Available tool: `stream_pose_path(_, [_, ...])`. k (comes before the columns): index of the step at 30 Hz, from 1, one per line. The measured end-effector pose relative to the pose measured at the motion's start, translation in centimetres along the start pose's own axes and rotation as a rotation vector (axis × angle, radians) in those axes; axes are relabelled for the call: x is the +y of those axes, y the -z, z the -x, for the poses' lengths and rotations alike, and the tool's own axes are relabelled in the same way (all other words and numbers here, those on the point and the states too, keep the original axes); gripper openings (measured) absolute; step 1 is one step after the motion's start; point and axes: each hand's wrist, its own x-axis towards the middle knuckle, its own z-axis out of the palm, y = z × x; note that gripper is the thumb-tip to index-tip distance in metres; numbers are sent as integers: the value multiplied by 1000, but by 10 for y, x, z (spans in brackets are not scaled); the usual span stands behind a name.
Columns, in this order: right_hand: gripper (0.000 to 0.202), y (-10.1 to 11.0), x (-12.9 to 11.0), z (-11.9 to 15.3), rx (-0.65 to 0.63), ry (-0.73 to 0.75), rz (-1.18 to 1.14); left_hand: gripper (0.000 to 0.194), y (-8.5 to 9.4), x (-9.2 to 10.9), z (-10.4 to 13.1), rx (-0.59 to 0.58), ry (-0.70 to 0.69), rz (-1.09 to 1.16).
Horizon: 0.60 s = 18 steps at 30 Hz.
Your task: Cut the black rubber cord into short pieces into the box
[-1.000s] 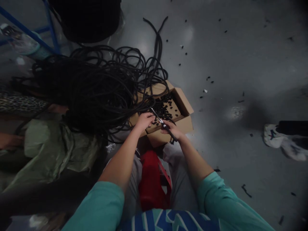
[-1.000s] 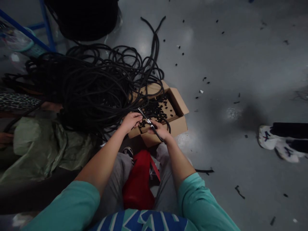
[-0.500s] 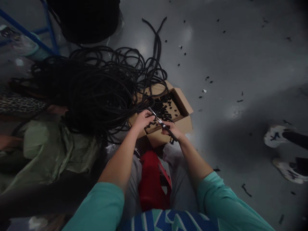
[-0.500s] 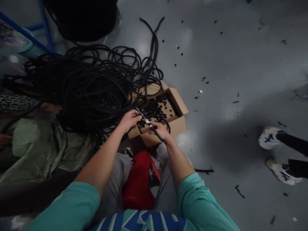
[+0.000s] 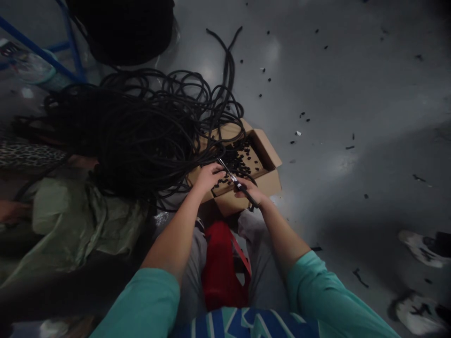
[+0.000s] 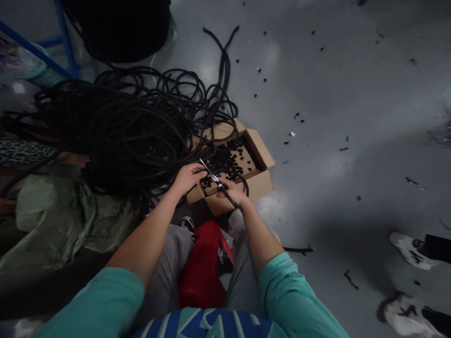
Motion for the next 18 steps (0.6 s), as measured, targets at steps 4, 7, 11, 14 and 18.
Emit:
stream_pose_path(4, [54,-1,-2,1,-1,10,22,14,0,2,1,-28,26,-17])
stream_pose_path(7, [52,-2,-2,2,4,15,53,10,0,2,0,-12,47,13])
stream_pose_path(11, [49,-2,0,1,27,-7,77,10,2,4,0,-2,68,21])
stream_pose_path(14, [49,-2,-1,2,26,-42,74,11,4,6,0,-7,63,-13])
stream_pose_path(18, [48,-3,-4,3,50,-69,73,11,5,6,-1,3,19,-87])
